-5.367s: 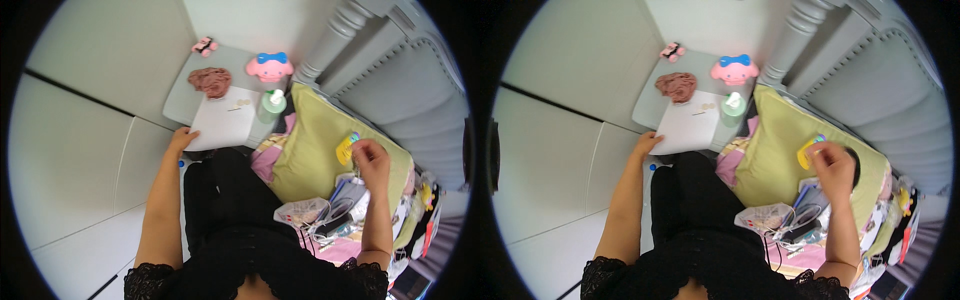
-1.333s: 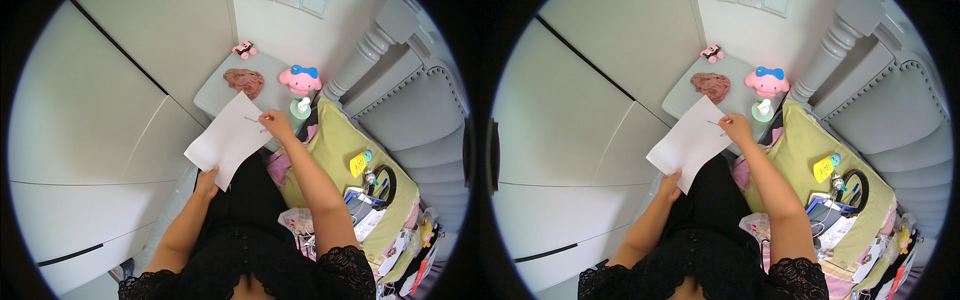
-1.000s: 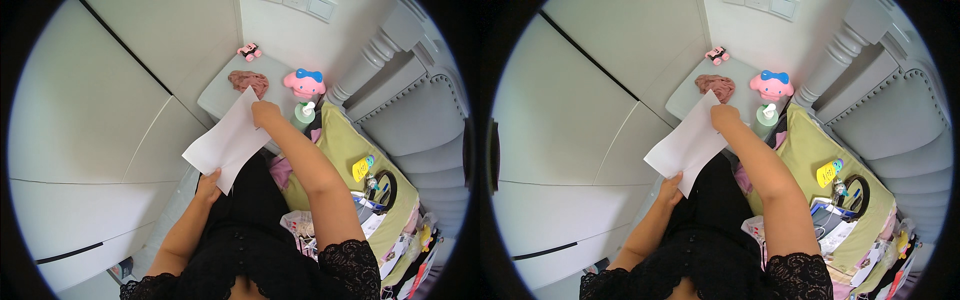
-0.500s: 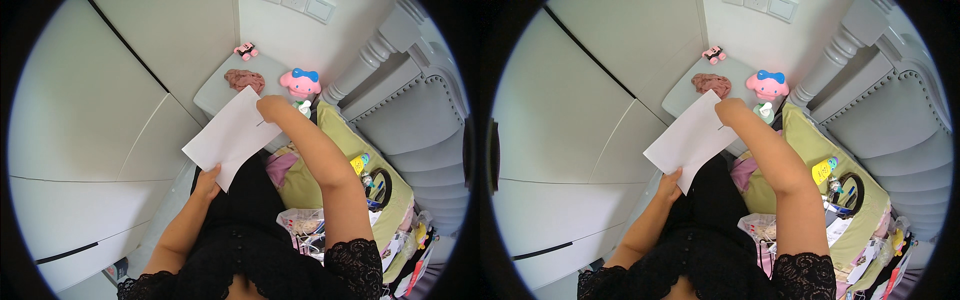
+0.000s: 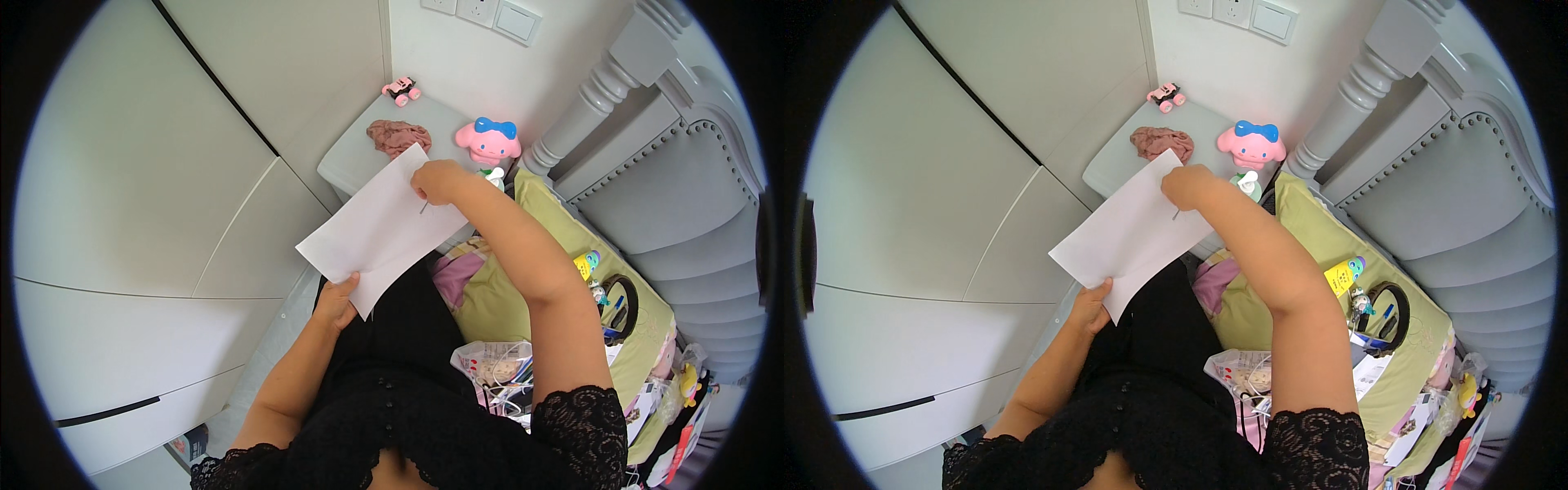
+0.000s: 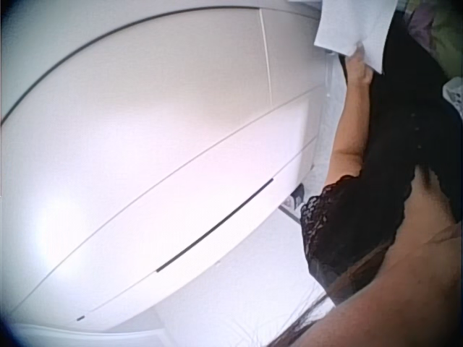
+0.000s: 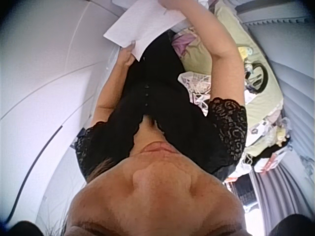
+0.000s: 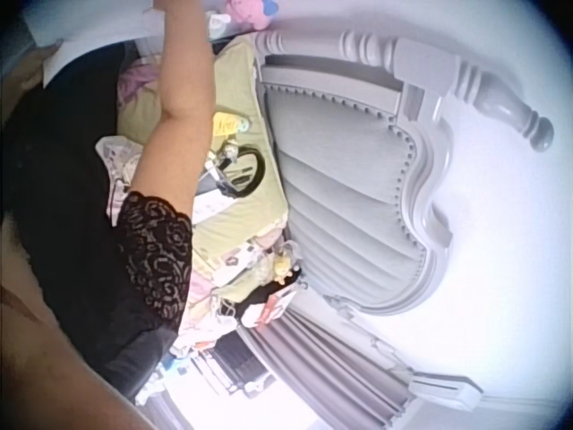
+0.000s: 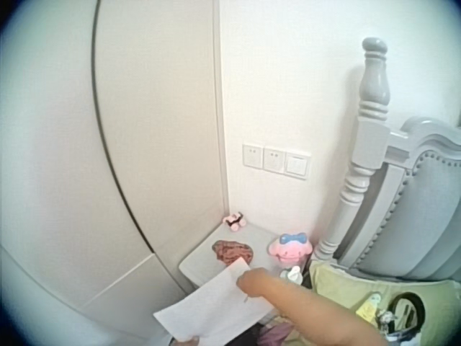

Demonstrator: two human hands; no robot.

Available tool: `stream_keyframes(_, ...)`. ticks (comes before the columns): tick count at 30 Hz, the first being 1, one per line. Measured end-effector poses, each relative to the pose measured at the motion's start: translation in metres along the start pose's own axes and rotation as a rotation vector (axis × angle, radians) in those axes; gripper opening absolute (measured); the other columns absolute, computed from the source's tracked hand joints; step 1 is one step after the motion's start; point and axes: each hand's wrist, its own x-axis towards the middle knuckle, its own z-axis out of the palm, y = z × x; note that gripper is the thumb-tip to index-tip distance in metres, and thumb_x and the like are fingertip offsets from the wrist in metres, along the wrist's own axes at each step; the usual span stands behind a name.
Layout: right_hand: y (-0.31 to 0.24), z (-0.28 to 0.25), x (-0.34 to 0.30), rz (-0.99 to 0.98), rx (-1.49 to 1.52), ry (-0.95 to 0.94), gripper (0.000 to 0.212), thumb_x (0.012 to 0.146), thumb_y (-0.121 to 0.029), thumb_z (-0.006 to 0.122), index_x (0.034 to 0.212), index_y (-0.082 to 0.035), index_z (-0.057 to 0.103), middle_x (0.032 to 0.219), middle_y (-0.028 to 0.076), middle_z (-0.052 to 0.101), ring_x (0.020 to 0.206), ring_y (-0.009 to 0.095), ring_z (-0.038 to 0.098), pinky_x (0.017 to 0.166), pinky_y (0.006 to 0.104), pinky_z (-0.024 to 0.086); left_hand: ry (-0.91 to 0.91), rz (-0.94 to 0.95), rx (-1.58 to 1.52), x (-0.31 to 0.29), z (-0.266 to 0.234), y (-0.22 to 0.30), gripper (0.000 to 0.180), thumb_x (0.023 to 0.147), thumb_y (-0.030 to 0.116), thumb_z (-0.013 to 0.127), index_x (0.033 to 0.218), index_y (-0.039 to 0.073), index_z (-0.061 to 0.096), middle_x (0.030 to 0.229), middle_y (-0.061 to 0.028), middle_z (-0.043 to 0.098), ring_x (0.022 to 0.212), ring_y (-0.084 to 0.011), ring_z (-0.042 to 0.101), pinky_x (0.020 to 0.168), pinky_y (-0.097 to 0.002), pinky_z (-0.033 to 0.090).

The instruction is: The person cleans a white nightstand by first unplugging a charger and moving various items like a phone, toys, and a bottle onto the bed. They then wipe the nightstand surface with a pink cloth, apply liquid soap to the cloth, and continue wiping the top and front of the nightstand. Finally, they open and close a drawer while wiping the front panel.

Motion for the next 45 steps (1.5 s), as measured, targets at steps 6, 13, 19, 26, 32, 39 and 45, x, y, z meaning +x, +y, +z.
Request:
stream_keyframes(6,0.015,-0.024,-0.009,0.043,0.081,0.057,0.012,0.071,-0.007,0.062,0.077,-0.016,0.068,0.082,0.006,0.069,0.077,0.026,0.067,0.063,0.04,0.052,-0.018,0.021,0.016,0.005,-0.008,-0.004,0.049,0.092,0.005,0.056,0.137,0.001,0.037,0.134,-0.016,0.047,0.124,-0.029,0.047,0.107,-0.0437,0.038)
stream_keyframes(13,0.01,-0.049,-0.022,0.06,0.104,-0.023,0.008,0.067,-0.011,0.067,0.075,-0.013,0.069,0.084,0.006,0.07,0.077,0.026,0.067,0.064,0.039,0.053,-0.028,0.019,0.009,0.008,-0.012,-0.004,0.047,0.092,0.005,0.055,0.136,0.0,0.039,0.134,-0.016,0.048,0.123,-0.0286,0.048,0.106,-0.0433,0.039)
stream_keyframes(19,-0.015,-0.037,-0.024,-0.094,0.008,-0.056,0.009,0.07,-0.013,0.069,0.08,-0.011,0.069,0.084,0.006,0.069,0.08,0.026,0.066,0.066,0.04,0.052,-0.038,0.041,0.024,0.004,0.001,0.001,0.042,0.091,0.006,0.06,0.13,0.0,0.046,0.128,-0.0121,0.053,0.119,-0.0264,0.051,0.103,-0.0432,0.041)
stream_keyframes(26,-0.028,-0.02,-0.029,-0.19,-0.282,-0.025,0.011,0.073,-0.008,0.064,0.082,-0.007,0.069,0.087,0.013,0.069,0.083,0.031,0.068,0.068,0.0404,0.053,-0.021,-0.006,-0.004,0.002,0.006,0.003,0.043,0.09,0.006,0.061,0.13,-0.001,0.045,0.129,-0.0128,0.052,0.119,-0.0267,0.051,0.104,-0.0431,0.041)
stream_keyframes(32,-0.03,-0.019,-0.036,-0.237,-0.242,-0.128,0.013,0.074,-0.008,0.061,0.082,-0.005,0.07,0.086,0.012,0.07,0.081,0.032,0.068,0.066,0.042,0.053,-0.058,0.002,0.026,0.005,0.004,-0.002,0.048,0.092,0.004,0.056,0.136,0.002,0.039,0.134,-0.0143,0.048,0.123,-0.0276,0.047,0.106,-0.0431,0.039)
stream_keyframes(39,-0.021,-0.083,-0.076,-0.062,1.065,0.258,0.004,0.077,-0.008,0.065,0.08,-0.006,0.062,0.066,0.001,0.057,0.058,0.008,0.053,0.049,0.0269,0.043,0.015,0.016,-0.004,0.001,-0.001,-0.001,0.045,0.092,0.003,0.054,0.135,0.002,0.04,0.133,-0.0139,0.048,0.123,-0.0277,0.047,0.107,-0.0427,0.037)
stream_keyframes(45,-0.013,-0.067,-0.147,-0.032,2.026,0.389,0.019,0.08,-0.017,0.069,0.091,-0.007,0.059,0.069,-0.002,0.053,0.056,0.003,0.045,0.042,0.0187,0.03,0.027,0.096,0.106,-0.002,0.008,-0.004,0.04,0.093,0.008,0.055,0.131,0.003,0.043,0.124,-0.0124,0.054,0.107,-0.0265,0.056,0.082,-0.0405,0.052)
